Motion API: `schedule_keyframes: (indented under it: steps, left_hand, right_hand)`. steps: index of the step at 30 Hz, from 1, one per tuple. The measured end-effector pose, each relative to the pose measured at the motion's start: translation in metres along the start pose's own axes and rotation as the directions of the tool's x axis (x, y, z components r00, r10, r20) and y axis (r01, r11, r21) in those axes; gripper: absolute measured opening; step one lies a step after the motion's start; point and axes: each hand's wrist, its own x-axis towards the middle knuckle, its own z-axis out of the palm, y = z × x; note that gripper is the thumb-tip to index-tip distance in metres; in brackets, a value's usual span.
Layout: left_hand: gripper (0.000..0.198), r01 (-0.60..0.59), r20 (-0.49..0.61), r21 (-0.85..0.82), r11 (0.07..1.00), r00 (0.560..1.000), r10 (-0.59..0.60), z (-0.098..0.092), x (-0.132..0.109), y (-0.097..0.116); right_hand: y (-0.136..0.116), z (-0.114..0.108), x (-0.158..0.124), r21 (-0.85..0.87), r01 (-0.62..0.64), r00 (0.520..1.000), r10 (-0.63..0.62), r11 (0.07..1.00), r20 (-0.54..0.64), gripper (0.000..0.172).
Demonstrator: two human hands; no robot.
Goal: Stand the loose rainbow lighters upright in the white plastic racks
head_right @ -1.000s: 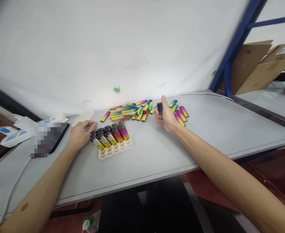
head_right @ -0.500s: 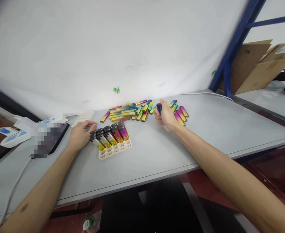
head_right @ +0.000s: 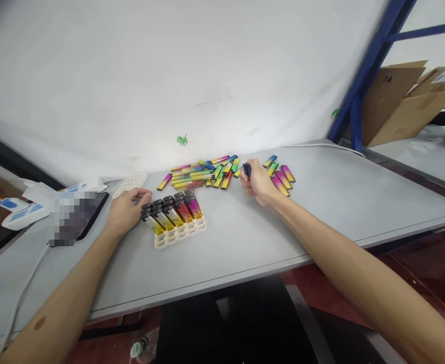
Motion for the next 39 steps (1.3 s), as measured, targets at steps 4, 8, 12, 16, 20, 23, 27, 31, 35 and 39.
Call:
schedule_keyframes:
  steps: [4, 8, 12, 16, 20, 23, 27, 31, 35, 39]
  left_hand:
    - [0.031, 0.001, 0.003, 0.003, 1.000, 1.000, -0.001, 0.000, 0.001, 0.000]
    - [0.033, 0.012, 0.016, 0.007, 1.000, 1.000, -0.012, 0.001, 0.001, 0.001]
    - [0.033, 0.005, 0.024, 0.005, 1.000, 1.000, -0.005, 0.002, 0.001, 0.000]
    - [0.033, -0.024, 0.016, 0.000, 1.000, 1.000, 0.024, 0.003, 0.001, -0.002]
    - [0.032, -0.052, 0.024, -0.004, 0.999, 0.998, 0.052, 0.003, 0.001, -0.002]
    - [0.031, -0.073, 0.033, -0.015, 0.997, 0.997, 0.073, 0.002, 0.000, -0.001]
    - [0.028, -0.069, 0.041, -0.032, 0.997, 0.997, 0.070, 0.003, -0.001, 0.000]
    - [0.026, -0.079, 0.036, -0.049, 0.996, 0.996, 0.081, 0.004, -0.001, 0.000]
    - [0.025, -0.072, 0.040, -0.046, 0.996, 0.996, 0.073, 0.004, -0.001, 0.001]
    - [0.026, -0.061, 0.053, -0.044, 0.997, 0.997, 0.064, 0.003, -0.001, 0.002]
  right_hand:
    - [0.005, 0.001, -0.001, 0.002, 0.011, 0.999, -0.011, 1.000, 0.044, 0.045]
    - [0.001, 0.007, -0.023, -0.192, 0.160, 0.958, -0.105, 0.968, 0.268, 0.035]
    - [-0.009, 0.035, -0.061, -0.373, 0.381, 0.799, -0.098, 0.846, 0.594, 0.028]
    - [-0.005, 0.080, -0.081, -0.307, 0.443, 0.774, -0.186, 0.842, 0.605, 0.020]
    - [0.008, 0.117, -0.079, -0.407, 0.583, 0.771, -0.320, 0.703, 0.551, 0.028]
    - [0.017, 0.131, -0.075, -0.539, 0.657, 0.737, -0.301, 0.527, 0.604, 0.023]
    - [0.024, 0.138, -0.075, -0.640, 0.720, 0.694, -0.308, 0.269, 0.651, 0.018]
    - [0.024, 0.140, -0.078, -0.674, 0.720, 0.682, -0.348, 0.165, 0.643, 0.021]
    - [0.022, 0.143, -0.077, -0.668, 0.708, 0.702, -0.326, 0.229, 0.633, 0.021]
    - [0.027, 0.143, -0.073, -0.631, 0.734, 0.678, -0.331, 0.251, 0.656, 0.018]
